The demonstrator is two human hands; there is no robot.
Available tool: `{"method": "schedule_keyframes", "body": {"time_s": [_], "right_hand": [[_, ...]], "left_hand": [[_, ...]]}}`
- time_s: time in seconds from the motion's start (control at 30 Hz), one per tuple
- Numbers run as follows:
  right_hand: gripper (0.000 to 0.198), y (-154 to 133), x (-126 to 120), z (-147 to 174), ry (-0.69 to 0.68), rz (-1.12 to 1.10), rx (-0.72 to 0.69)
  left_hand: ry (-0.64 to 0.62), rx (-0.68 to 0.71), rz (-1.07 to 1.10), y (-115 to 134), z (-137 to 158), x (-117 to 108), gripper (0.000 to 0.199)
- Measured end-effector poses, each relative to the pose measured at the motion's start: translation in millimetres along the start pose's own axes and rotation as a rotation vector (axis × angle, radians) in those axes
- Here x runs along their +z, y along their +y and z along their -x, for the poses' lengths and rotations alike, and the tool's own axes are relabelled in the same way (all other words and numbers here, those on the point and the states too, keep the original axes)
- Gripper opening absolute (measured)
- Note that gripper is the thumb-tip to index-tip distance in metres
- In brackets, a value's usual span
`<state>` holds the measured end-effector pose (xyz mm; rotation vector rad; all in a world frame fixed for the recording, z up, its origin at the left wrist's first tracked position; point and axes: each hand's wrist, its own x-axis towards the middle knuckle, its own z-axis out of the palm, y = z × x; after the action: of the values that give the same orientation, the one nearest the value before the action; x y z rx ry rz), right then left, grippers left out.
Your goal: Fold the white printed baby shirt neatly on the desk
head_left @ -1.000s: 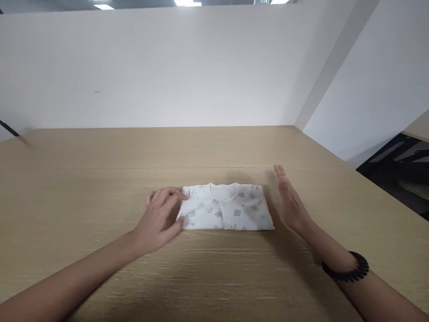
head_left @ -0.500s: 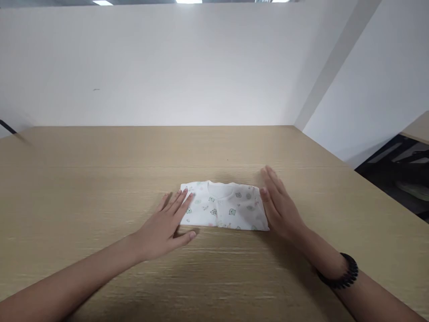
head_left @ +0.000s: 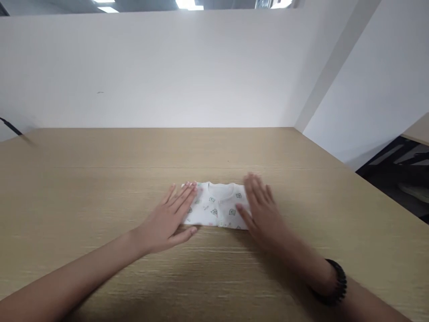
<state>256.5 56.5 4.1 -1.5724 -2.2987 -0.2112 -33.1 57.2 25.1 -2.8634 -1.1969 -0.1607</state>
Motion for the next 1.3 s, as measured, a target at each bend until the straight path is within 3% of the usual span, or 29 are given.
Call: {"method": "schedule_keyframes", "body": {"time_s": [0.07,0.13,0.33,0.43,0.53,0.6,0.67,0.73,0.83,0.93,1.07,1.13,1.23,1.3], "right_hand": [[0.068,-15,3,3,-0.108,-0.041,-0.16],[0.069,-22,6,6,-0.21,-0.061,-0.222],[0.062,0,4,13,-0.273,-0.079,-0.133],[0.061,16,1,11,-0.324,-0.116,-0.089],[0.061,32,-3,4,-0.306,-0.149,-0.024],[0.062,41,-5,-2,-0.204,-0.126,0.107],[0.062,49,-5,-7,-0.125,-0.077,0.246],[0.054,53,-5,-10,-0.13,-0.035,0.319],[0.036,50,-4,-9,-0.192,-0.057,0.313],[0.021,43,-5,-6,-0.215,-0.216,0.269],[0.024,33,-4,-5,-0.107,-0.553,0.324],[0.032,30,0,-6,-0.043,-0.715,0.378],[0.04,31,1,-9,-0.017,-0.842,0.475],[0.044,37,-6,-10,-0.053,-0.887,0.486]], "left_hand": [[-0.114,0.092,0.087,0,-2,-1,0.075],[-0.215,0.128,0.148,-1,-2,0,0.072],[-0.241,0.066,0.181,-4,6,-3,0.07],[-0.265,-0.109,0.191,-21,9,-4,0.071],[-0.294,-0.394,0.216,-50,9,0,0.077],[-0.253,-0.541,0.238,-68,9,5,0.079],[-0.177,-0.589,0.273,-76,6,10,0.077],[-0.087,-0.543,0.327,-72,3,13,0.073],[0.029,-0.396,0.464,-51,0,11,0.059],[0.049,-0.34,0.636,-27,0,4,0.044],[0.056,-0.412,1.041,-8,-2,1,0.05],[0.097,-0.487,1.248,-6,-5,3,0.059],[0.127,-0.643,1.368,-12,-9,6,0.067],[0.093,-0.607,1.357,-23,-7,1,0.067]]}}
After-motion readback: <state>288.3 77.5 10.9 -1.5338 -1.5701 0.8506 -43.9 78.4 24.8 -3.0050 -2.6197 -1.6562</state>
